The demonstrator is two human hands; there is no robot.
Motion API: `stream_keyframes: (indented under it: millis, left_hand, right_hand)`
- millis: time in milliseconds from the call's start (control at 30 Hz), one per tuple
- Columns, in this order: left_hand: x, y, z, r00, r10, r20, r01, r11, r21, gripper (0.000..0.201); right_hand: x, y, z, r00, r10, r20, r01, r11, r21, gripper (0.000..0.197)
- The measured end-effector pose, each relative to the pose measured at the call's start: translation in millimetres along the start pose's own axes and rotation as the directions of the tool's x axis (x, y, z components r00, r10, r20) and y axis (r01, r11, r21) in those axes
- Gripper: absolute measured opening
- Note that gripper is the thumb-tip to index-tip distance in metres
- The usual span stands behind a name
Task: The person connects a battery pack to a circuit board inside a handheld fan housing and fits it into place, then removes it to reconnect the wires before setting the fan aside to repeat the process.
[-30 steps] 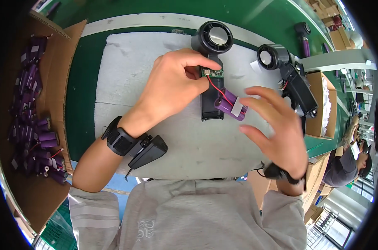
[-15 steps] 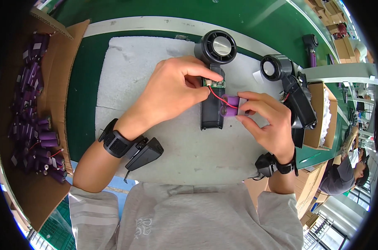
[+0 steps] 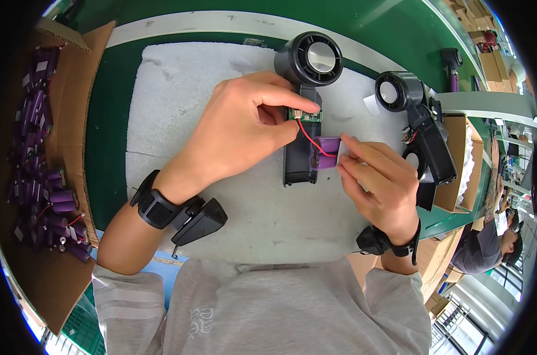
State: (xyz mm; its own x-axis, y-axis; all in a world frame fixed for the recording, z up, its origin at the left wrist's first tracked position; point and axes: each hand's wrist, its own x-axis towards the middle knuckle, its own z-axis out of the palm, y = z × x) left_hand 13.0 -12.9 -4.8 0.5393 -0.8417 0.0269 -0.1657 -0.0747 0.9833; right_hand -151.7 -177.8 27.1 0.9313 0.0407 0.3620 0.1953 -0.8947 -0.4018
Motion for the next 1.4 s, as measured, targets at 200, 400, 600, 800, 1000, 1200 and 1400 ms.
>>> stream_keyframes:
  millis: [200, 400, 600, 800, 1000, 1200, 1400]
  left_hand:
    - [-2, 2, -1, 1.0, -0.003, 0.006, 0.003, 1.0, -0.009, 0.033]
    - [-2, -2, 2, 0.999, 0.023, -0.043, -0.024, 1.0, -0.02, 0.03]
    - [4, 2, 2, 0.997, 0.037, -0.073, -0.04, 0.998, -0.039, 0.028]
    - [-3, 1, -4, 1.0, 0.022, 0.008, -0.022, 1.0, 0.011, 0.034]
    - [-3, 1, -2, 1.0, 0.018, 0.0, -0.018, 0.999, 0.042, 0.035]
    - [-2, 2, -3, 1.0, 0.002, 0.006, -0.002, 1.0, 0.01, 0.035]
    - [0, 0, 2, 0.997, 0.043, -0.067, -0.044, 0.999, -0.005, 0.031]
  right_hand:
    - [-7, 1, 4, 0.998, 0.037, -0.043, -0.038, 0.999, -0.032, 0.023]
    - [-1, 4, -5, 0.996, 0.081, 0.037, -0.085, 0.988, 0.126, 0.022]
    - [-3, 10, -4, 0.997, 0.069, 0.033, -0.072, 0.99, 0.123, 0.022]
    - [-2, -1, 0, 0.996, 0.081, 0.022, -0.083, 0.991, 0.109, 0.021]
    - [0, -2, 4, 0.992, 0.109, 0.061, -0.116, 0.987, 0.113, 0.025]
    - [-1, 1, 4, 0.987, 0.12, 0.107, -0.135, 0.981, 0.137, 0.026]
    - [-5, 6, -1, 0.966, 0.239, 0.094, -0.254, 0.943, 0.214, 0.018]
